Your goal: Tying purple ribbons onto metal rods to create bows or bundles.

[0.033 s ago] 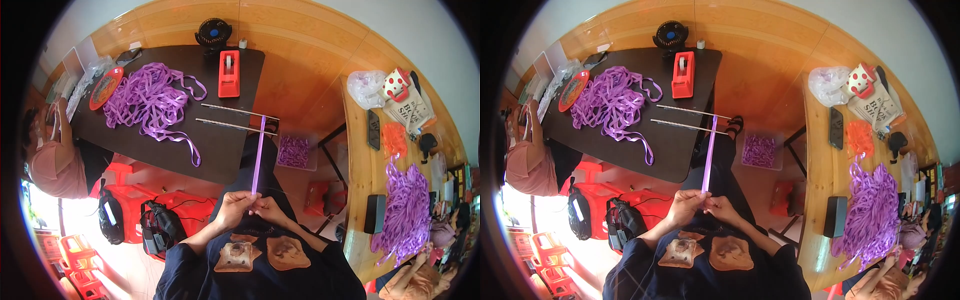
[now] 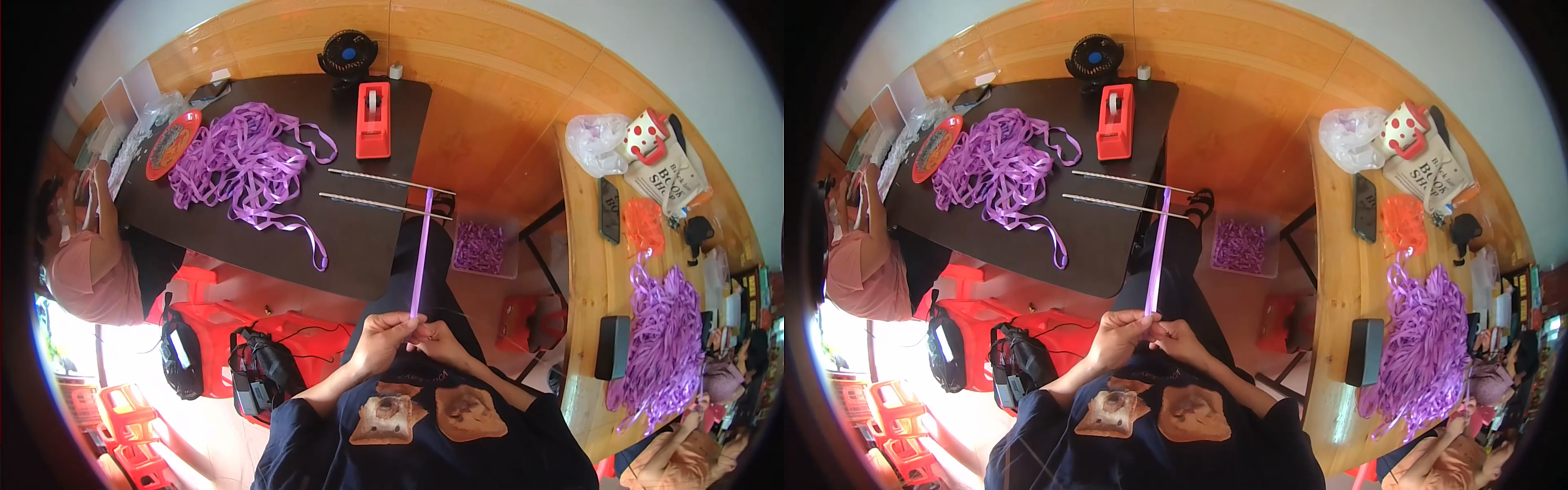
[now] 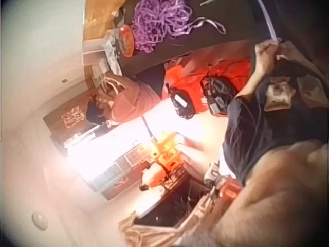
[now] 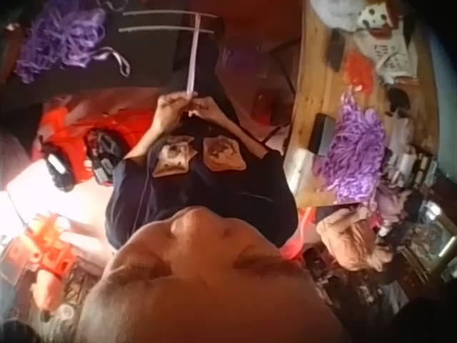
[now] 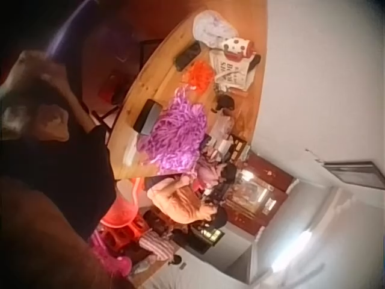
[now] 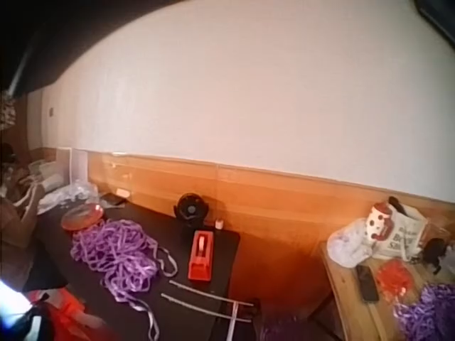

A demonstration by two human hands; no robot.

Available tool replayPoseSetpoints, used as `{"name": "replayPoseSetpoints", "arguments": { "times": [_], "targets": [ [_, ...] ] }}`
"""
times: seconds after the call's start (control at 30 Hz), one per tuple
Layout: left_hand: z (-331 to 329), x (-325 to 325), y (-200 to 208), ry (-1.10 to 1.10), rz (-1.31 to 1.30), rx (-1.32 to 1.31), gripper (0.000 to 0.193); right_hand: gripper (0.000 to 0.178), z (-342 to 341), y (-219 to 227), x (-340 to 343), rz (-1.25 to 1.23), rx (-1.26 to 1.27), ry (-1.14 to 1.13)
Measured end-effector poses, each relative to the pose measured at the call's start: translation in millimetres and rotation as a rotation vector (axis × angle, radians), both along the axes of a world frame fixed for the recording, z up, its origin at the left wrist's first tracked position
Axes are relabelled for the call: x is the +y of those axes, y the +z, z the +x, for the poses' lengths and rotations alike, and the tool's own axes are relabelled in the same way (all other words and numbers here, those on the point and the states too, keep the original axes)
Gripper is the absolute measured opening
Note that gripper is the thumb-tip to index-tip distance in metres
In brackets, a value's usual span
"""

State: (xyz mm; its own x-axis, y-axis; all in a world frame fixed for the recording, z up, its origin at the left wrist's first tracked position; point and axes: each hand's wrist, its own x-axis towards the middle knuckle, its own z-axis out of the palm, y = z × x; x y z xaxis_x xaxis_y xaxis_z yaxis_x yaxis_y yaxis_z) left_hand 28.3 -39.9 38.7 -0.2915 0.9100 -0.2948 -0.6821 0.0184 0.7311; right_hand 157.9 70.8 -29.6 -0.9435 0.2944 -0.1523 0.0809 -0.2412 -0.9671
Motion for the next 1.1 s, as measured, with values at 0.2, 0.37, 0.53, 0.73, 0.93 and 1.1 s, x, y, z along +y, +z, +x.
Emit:
{"name": "replayPoseSetpoints", "arguments": {
  "times": [0.2, 0.37, 0.53, 0.73, 0.93, 1.1],
  "targets": [
    [0.8, -8.2, -1.7, 0.065, 0.032, 0.048, 0.021, 0.015, 1.5, 1.5, -2.4, 0.028, -0.166, 0.041],
    [-1.6, -16.4, -37.6, 0.038, -0.104, 0.306, 0.020, 0.016, 2.1, -7.0, -5.9, -0.076, -0.228, 0.152],
    [-7.6, -28.8, -53.6, -0.128, -0.192, 0.560, 0.018, 0.012, 2.3, -3.3, -3.4, -0.124, -0.260, 0.142],
    [-12.2, -5.7, -35.7, -0.026, -0.234, 0.816, 0.015, 0.010, 3.0, -4.9, -7.3, -0.144, -0.192, 0.121],
    [-19.7, 14.5, -34.6, 0.078, -0.155, 0.877, 0.015, 0.012, -1.1, 15.6, -9.5, 0.068, -0.081, 0.168],
    [-16.0, 25.6, -21.9, 0.181, -0.132, 0.231, 0.006, 0.012, -4.0, 23.2, -5.9, 0.171, 0.047, 0.202]
  ]
}}
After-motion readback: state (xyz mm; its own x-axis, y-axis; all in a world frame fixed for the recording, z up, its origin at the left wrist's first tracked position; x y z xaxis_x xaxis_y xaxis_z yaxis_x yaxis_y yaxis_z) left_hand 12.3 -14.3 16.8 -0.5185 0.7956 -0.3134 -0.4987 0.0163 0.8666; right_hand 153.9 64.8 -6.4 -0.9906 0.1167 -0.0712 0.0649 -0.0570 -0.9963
